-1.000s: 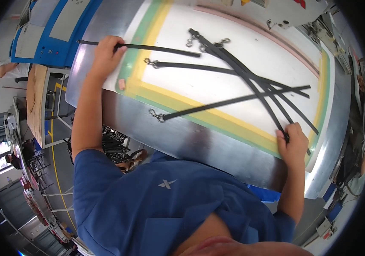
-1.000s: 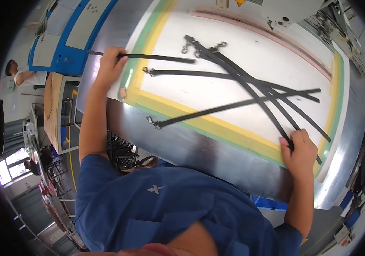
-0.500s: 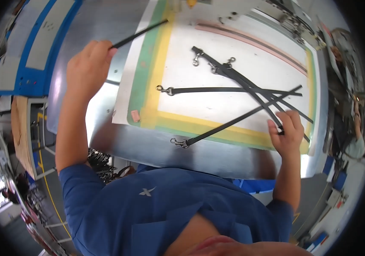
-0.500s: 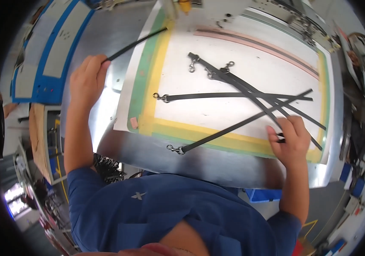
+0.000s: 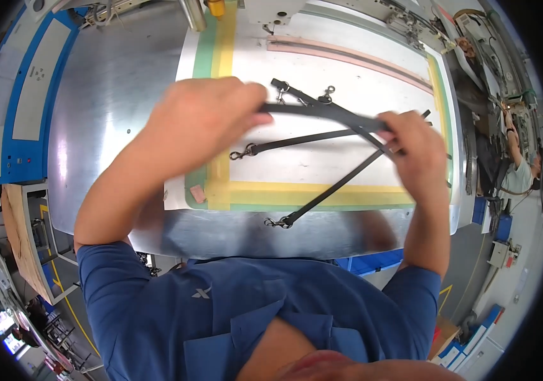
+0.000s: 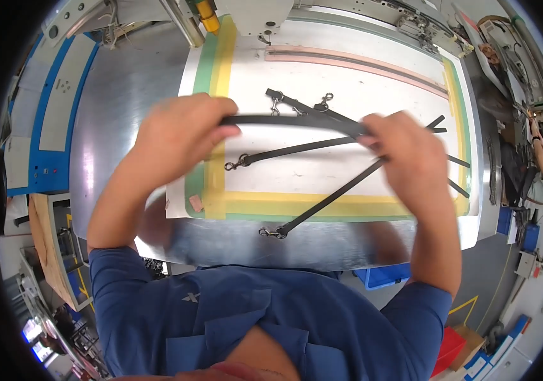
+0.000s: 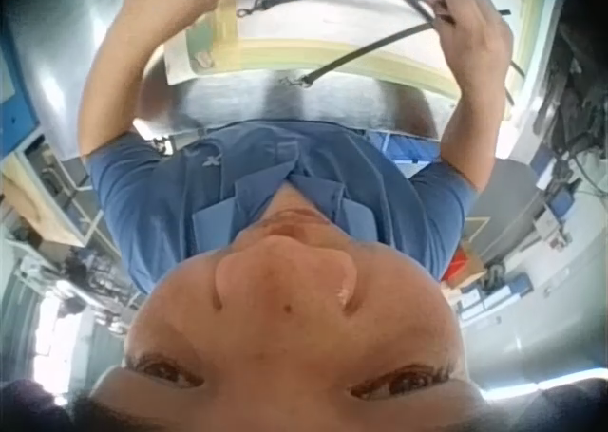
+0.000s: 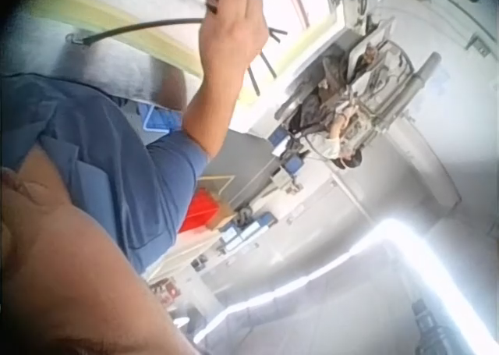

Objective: Prepare and align black bag straps and components using an industrial machine station.

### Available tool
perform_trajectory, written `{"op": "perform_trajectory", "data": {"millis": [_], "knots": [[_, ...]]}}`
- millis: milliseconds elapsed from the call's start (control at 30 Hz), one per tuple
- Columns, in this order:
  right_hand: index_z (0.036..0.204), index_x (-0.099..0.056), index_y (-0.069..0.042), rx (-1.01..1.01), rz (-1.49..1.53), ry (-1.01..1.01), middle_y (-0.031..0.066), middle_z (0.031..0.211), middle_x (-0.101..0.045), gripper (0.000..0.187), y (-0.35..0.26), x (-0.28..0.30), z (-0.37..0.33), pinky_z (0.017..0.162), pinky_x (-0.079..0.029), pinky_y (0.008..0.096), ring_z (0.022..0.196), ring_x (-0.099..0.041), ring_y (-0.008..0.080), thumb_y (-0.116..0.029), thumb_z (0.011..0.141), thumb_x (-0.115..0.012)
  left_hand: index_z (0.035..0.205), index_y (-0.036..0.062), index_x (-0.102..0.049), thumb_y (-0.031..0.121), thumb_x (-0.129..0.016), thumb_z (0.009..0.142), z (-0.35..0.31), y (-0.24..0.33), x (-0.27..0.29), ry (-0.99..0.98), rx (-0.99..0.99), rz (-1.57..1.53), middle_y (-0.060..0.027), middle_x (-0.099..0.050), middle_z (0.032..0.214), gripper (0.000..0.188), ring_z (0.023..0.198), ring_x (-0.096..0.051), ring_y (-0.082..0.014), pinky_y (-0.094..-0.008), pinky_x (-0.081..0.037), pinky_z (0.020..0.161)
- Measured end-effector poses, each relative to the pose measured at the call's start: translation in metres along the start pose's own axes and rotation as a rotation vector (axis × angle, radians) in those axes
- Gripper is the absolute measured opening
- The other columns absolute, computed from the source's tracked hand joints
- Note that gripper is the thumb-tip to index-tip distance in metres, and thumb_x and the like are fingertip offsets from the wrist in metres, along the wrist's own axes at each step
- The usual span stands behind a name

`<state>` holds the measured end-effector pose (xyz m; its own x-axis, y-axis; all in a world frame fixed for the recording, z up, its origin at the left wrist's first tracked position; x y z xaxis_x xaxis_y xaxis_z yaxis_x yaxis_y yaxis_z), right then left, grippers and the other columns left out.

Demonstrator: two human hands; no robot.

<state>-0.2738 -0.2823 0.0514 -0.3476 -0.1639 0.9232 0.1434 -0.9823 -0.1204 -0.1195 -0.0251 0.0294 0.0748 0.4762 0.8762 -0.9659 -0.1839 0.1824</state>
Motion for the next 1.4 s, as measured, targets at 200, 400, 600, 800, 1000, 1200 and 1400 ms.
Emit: {"op": "perform_trajectory", "data": {"millis": [200, 400, 600, 800, 1000, 1200, 1400], "knots": [[0.112, -0.071, -0.006, -0.259, 0.005, -0.04, 0.0121, 0.091, -0.067, 0.016, 0.103, 0.017, -0.015, 0.071, -0.052, 0.0372, 0.079, -0.066, 0.0306, -0.007, 0.096, -0.072, 0.111, 0.0022, -0.069, 0.021, -0.07, 0.1, 0.009, -0.054, -0.037, -0.331, 0.363, -0.315, -0.0148, -0.071, 0.099, 0.022, 0.085, -0.067, -0.0374, -0.0437, -0.053, 0.074], [0.116, -0.072, -0.007, -0.418, -0.306, -0.182, 0.0138, 0.111, -0.069, 0.021, 0.147, -0.017, 0.006, 0.085, -0.054, 0.0466, 0.099, -0.068, 0.0391, -0.007, 0.095, -0.07, 0.121, 0.0002, -0.069, 0.017, -0.069, 0.101, 0.038, -0.062, -0.072, -0.155, 0.293, -0.511, -0.0178, -0.073, 0.105, 0.027, 0.089, -0.068, -0.0306, -0.0391, -0.054, 0.082], [0.12, -0.072, -0.002, -0.111, 0.185, -0.243, 0.0114, 0.126, -0.07, 0.037, 0.074, -0.072, 0.073, 0.094, -0.055, 0.0434, 0.109, -0.069, 0.0357, -0.016, 0.087, -0.079, 0.123, 0.0022, -0.07, 0.011, -0.072, 0.098, 0.069, -0.063, -0.097, -0.099, 0.304, -0.523, -0.0155, -0.074, 0.105, 0.027, 0.086, -0.067, -0.0268, -0.0368, -0.054, 0.079], [0.12, -0.073, -0.006, -0.114, 0.367, -0.455, 0.0121, 0.118, -0.074, 0.026, 0.048, -0.111, 0.115, 0.09, -0.054, 0.0466, 0.102, -0.07, 0.037, -0.014, 0.095, -0.071, 0.125, 0.0047, -0.07, 0.018, -0.075, 0.097, 0.059, -0.08, -0.115, -0.139, 0.407, -0.547, -0.0151, -0.073, 0.114, 0.032, 0.101, -0.07, -0.0303, -0.038, -0.055, 0.087], [0.117, -0.074, -0.008, 0.067, 0.216, -0.468, 0.0111, 0.109, -0.071, 0.021, 0.053, -0.122, 0.119, 0.086, -0.054, 0.0456, 0.102, -0.069, 0.0348, -0.011, 0.097, -0.068, 0.147, 0.0103, -0.061, 0.056, -0.075, 0.091, 0.054, -0.097, -0.135, -0.054, 0.239, 0.015, -0.0153, -0.065, 0.141, 0.073, 0.14, -0.051, -0.0388, -0.0524, -0.035, 0.119], [0.118, -0.072, -0.007, 0.116, 0.201, -0.378, 0.013, 0.105, -0.069, 0.028, 0.054, -0.124, 0.134, 0.083, -0.054, 0.0459, 0.096, -0.069, 0.0358, -0.005, 0.09, -0.072, 0.144, 0.005, -0.063, 0.064, -0.072, 0.09, 0.054, -0.102, -0.138, -0.072, 0.231, 0.113, -0.0176, -0.065, 0.142, 0.081, 0.141, -0.051, -0.0388, -0.0532, -0.034, 0.119], [0.107, -0.073, -0.012, 0.072, 0.214, -0.236, 0.0037, 0.106, -0.07, 0.019, 0.078, -0.146, 0.141, 0.078, -0.055, 0.0425, 0.095, -0.07, 0.0298, -0.006, 0.09, -0.07, 0.115, 0.0049, -0.074, 0.059, -0.075, 0.089, 0.062, -0.103, -0.123, -0.163, 0.401, 0.296, -0.0115, -0.074, 0.12, 0.06, 0.113, -0.068, -0.0332, -0.0475, -0.048, 0.103]]}}
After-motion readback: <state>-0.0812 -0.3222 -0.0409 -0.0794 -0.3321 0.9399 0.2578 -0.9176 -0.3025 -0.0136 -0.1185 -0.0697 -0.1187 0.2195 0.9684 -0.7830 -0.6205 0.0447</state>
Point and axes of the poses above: each hand's wrist, its own z-axis towards the middle knuckle, its own x-axis out of the back of the hand, y = z × x, the point moved 4 cm from there along z, towards the middle knuckle
